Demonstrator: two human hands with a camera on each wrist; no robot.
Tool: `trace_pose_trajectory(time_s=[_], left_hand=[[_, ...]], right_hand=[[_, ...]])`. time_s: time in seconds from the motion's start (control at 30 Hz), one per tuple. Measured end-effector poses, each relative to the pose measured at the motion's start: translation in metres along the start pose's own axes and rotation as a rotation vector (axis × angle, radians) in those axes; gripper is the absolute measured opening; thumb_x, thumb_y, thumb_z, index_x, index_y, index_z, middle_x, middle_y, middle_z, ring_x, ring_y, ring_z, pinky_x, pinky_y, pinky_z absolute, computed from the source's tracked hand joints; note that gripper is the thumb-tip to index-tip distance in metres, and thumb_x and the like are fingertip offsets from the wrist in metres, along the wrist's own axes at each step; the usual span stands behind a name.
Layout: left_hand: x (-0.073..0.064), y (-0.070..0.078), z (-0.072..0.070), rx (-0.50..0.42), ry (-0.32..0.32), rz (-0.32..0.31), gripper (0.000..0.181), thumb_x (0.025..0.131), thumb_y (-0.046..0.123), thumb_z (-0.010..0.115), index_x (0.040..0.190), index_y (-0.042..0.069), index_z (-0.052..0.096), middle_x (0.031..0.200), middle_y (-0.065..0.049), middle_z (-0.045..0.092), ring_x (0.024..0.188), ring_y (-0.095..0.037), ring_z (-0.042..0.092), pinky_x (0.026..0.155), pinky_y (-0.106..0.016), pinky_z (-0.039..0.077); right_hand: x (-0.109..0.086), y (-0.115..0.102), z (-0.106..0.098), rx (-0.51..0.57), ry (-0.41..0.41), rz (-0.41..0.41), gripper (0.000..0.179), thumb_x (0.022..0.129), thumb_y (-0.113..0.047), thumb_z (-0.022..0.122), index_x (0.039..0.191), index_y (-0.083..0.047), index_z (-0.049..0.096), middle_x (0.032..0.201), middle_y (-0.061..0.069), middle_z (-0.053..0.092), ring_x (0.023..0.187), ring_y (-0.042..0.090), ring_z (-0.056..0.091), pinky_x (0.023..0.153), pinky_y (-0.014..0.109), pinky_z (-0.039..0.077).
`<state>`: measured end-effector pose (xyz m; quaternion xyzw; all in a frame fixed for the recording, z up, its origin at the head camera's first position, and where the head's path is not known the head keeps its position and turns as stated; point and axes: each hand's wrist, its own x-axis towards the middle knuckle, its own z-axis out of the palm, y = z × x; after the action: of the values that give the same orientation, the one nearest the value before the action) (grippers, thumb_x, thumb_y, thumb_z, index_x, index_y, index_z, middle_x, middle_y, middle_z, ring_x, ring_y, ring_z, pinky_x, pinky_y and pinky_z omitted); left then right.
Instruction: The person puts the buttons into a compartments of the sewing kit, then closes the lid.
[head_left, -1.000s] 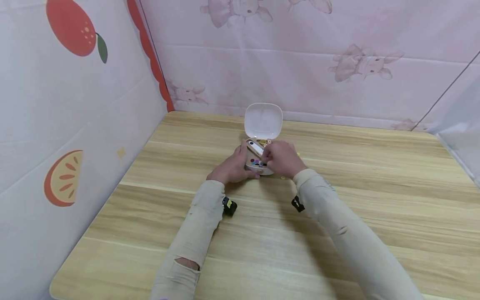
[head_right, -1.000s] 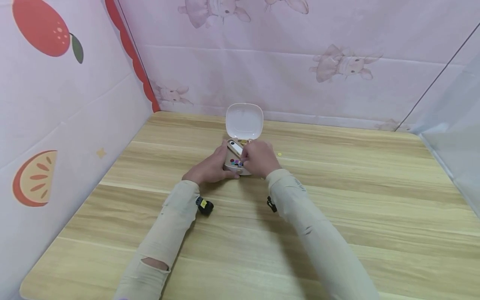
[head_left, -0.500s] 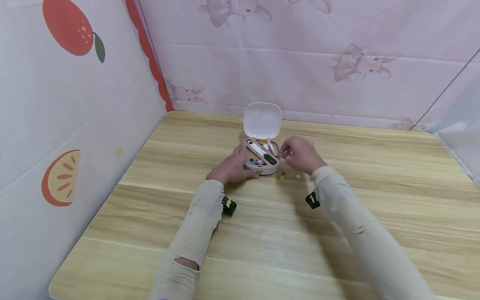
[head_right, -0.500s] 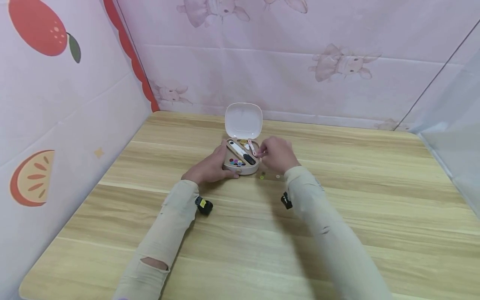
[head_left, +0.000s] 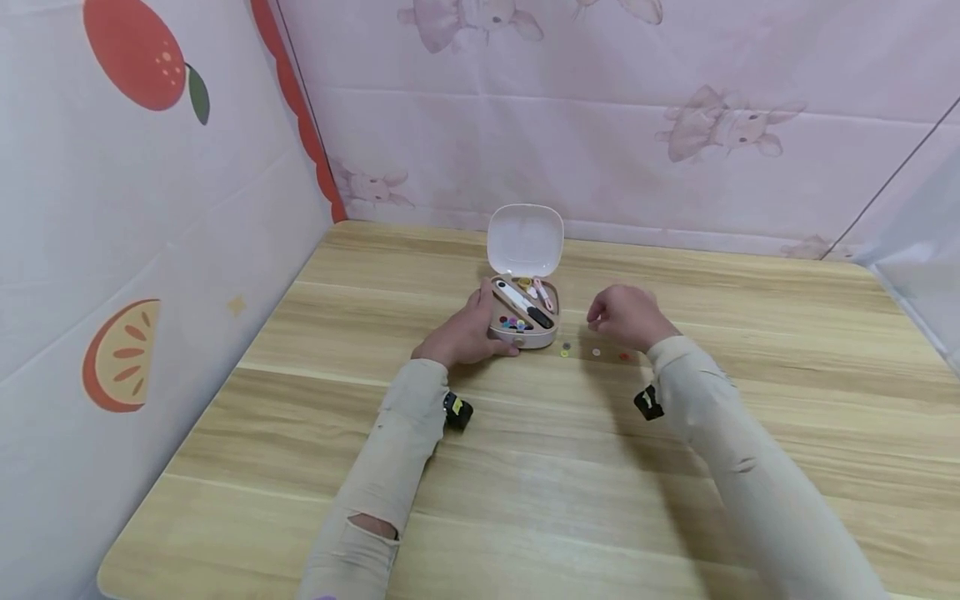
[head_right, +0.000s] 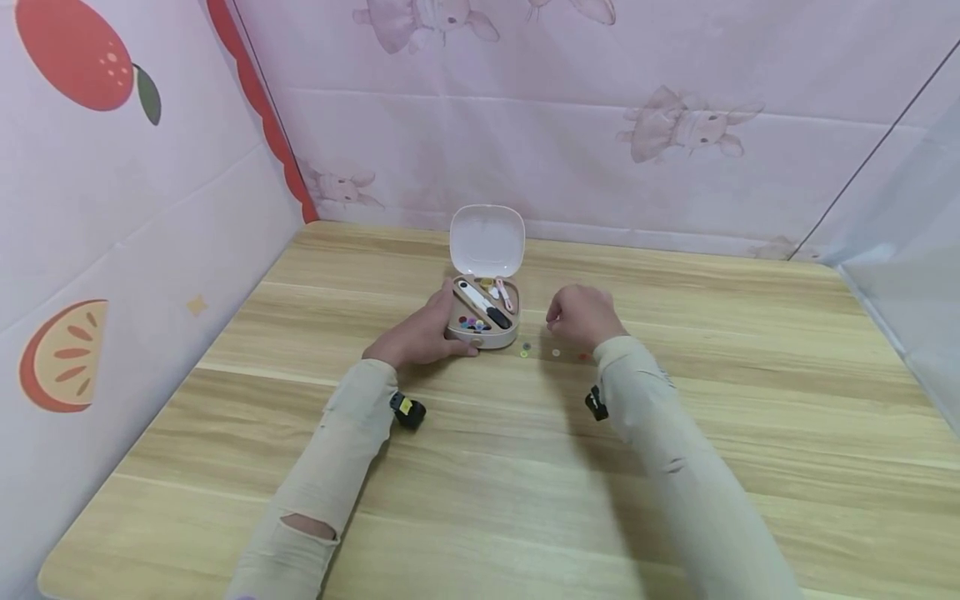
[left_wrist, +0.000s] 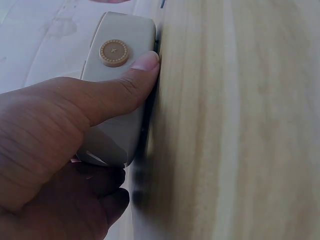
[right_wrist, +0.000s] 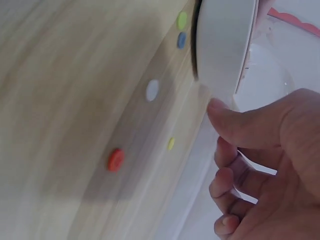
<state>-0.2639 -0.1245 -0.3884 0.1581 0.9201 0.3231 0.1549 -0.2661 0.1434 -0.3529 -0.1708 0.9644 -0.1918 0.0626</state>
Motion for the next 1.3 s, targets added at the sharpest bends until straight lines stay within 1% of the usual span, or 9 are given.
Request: trace_pose_trajectory(time_s=[0.1, 0.17, 0.3, 0.47, 0.57, 0.8, 1.07, 1.3], left_hand=[[0.0, 0.0, -0.001, 0.004, 0.0, 0.004, 0.125, 0.087, 0.035, 0.081, 0.16, 0.004, -0.015, 0.168, -0.021, 0.003, 0.153, -0.03, 0.016, 0.122, -0.039, 0.02], [0.0, 0.0, -0.001, 0.009, -0.001, 0.006, 0.125, 0.087, 0.035, 0.081, 0.159, 0.004, -0.015, 0.168, -0.021, 0.003, 0.153, -0.029, 0.015, 0.122, -0.039, 0.02], [0.0, 0.0, -0.001, 0.012, -0.002, 0.006, 0.125, 0.087, 0.036, 0.081, 0.159, 0.004, -0.015, 0.168, -0.021, 0.003, 0.153, -0.03, 0.015, 0.122, -0.039, 0.02], [0.0, 0.0, -0.002, 0.004, -0.001, -0.001, 0.125, 0.088, 0.036, 0.081, 0.16, 0.005, -0.016, 0.168, -0.021, 0.003, 0.153, -0.03, 0.015, 0.122, -0.039, 0.019], [0.0, 0.0, -0.002, 0.002, -0.002, 0.0, 0.125, 0.088, 0.036, 0.081, 0.16, 0.005, -0.016, 0.168, -0.02, 0.003, 0.153, -0.029, 0.015, 0.122, -0.039, 0.02], [0.001, -0.001, -0.002, -0.003, -0.006, 0.002, 0.125, 0.088, 0.035, 0.081, 0.16, 0.005, -0.016, 0.168, -0.02, 0.003, 0.153, -0.029, 0.016, 0.122, -0.039, 0.02], [0.001, 0.0, -0.002, -0.008, -0.003, 0.008, 0.125, 0.087, 0.034, 0.081, 0.159, 0.005, -0.016, 0.168, -0.02, 0.003, 0.153, -0.029, 0.016, 0.123, -0.039, 0.019], [0.002, -0.002, -0.001, -0.004, -0.011, 0.004, 0.125, 0.088, 0.035, 0.081, 0.159, 0.005, -0.017, 0.168, -0.02, 0.002, 0.153, -0.029, 0.014, 0.123, -0.039, 0.019]], right_hand=[[-0.002, 0.004, 0.001, -0.003, -0.041, 0.012, 0.02, 0.083, 0.002, 0.064, 0.096, -0.001, 0.078, 0.102, 0.014, 0.076, 0.099, 0.033, 0.067, 0.095, 0.057, 0.035], [-0.003, 0.006, 0.001, -0.004, -0.065, 0.017, 0.023, 0.081, 0.003, 0.061, 0.095, -0.002, 0.078, 0.101, 0.013, 0.076, 0.096, 0.032, 0.066, 0.095, 0.057, 0.034], [-0.004, 0.007, 0.003, -0.021, -0.094, 0.012, 0.02, 0.08, 0.003, 0.062, 0.091, -0.004, 0.078, 0.097, 0.01, 0.076, 0.091, 0.029, 0.064, 0.095, 0.057, 0.034], [-0.005, 0.01, 0.006, -0.04, -0.123, 0.008, 0.005, 0.082, -0.007, 0.076, 0.087, -0.007, 0.078, 0.092, 0.005, 0.075, 0.092, 0.029, 0.065, 0.092, 0.057, 0.035], [-0.005, 0.012, 0.008, -0.036, -0.139, 0.013, 0.009, 0.082, -0.012, 0.081, 0.088, -0.006, 0.078, 0.088, 0.004, 0.075, 0.091, 0.028, 0.065, 0.092, 0.055, 0.035], [-0.006, 0.012, 0.009, -0.04, -0.144, 0.003, 0.009, 0.083, -0.012, 0.081, 0.089, -0.005, 0.078, 0.09, 0.005, 0.075, 0.09, 0.027, 0.066, 0.087, 0.053, 0.035], [-0.005, 0.012, 0.011, -0.047, -0.145, 0.018, 0.004, 0.085, -0.01, 0.078, 0.087, -0.007, 0.079, 0.091, 0.005, 0.075, 0.089, 0.027, 0.065, 0.088, 0.053, 0.035], [-0.006, 0.012, 0.012, -0.051, -0.155, 0.018, 0.004, 0.086, -0.009, 0.075, 0.085, -0.007, 0.079, 0.089, 0.003, 0.075, 0.086, 0.025, 0.064, 0.085, 0.051, 0.035]])
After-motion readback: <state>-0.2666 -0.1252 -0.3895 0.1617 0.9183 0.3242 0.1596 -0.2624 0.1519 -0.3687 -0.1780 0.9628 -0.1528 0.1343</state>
